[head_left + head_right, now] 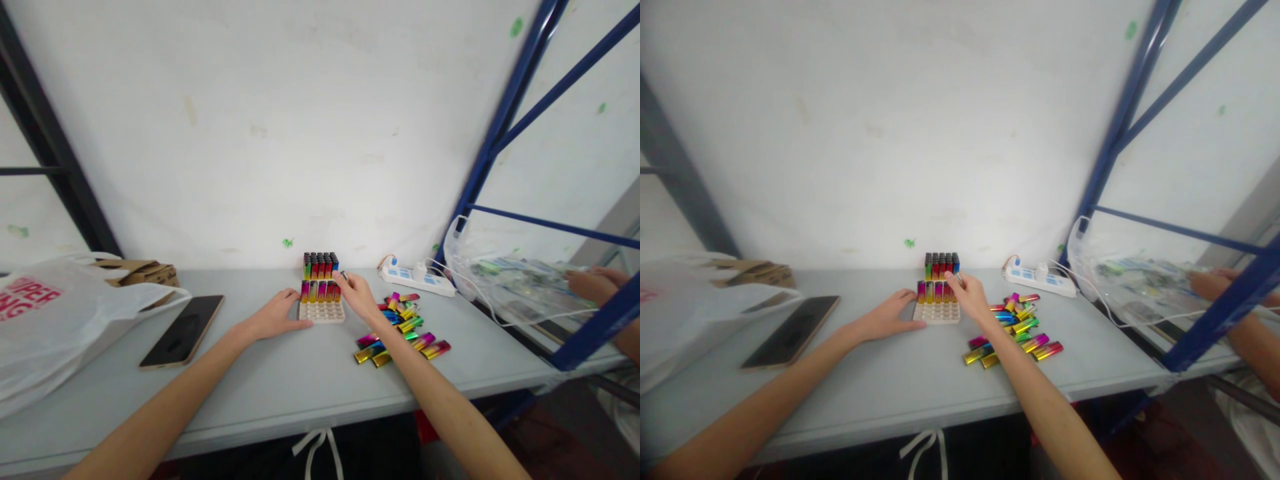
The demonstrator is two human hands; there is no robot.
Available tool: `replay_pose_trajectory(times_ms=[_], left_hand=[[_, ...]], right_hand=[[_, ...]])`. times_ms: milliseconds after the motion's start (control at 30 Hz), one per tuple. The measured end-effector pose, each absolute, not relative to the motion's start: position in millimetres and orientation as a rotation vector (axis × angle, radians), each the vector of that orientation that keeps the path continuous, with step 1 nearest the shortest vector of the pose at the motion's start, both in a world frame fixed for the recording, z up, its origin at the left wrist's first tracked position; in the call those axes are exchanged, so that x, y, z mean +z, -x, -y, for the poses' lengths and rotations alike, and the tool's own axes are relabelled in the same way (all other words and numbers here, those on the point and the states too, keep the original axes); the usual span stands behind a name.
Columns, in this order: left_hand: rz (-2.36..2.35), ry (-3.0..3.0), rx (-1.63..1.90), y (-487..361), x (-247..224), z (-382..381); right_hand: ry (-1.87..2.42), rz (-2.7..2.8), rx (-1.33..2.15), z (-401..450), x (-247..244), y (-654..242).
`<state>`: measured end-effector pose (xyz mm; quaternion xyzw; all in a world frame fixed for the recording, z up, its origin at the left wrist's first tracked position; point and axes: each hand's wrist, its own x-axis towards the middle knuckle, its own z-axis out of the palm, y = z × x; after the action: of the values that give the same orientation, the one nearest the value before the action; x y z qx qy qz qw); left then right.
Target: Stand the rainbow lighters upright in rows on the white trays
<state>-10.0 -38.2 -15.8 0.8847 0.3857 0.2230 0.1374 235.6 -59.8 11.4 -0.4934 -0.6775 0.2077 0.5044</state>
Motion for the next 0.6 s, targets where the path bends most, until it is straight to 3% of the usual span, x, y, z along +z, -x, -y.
replay_pose_trajectory(times_ms=[600], left_hand=[[-1.129,-2.571,0.613,9.2,-13.1,40.3]], right_hand=[[1.278,1.647,0.349,63.0,4.4,-232.6]])
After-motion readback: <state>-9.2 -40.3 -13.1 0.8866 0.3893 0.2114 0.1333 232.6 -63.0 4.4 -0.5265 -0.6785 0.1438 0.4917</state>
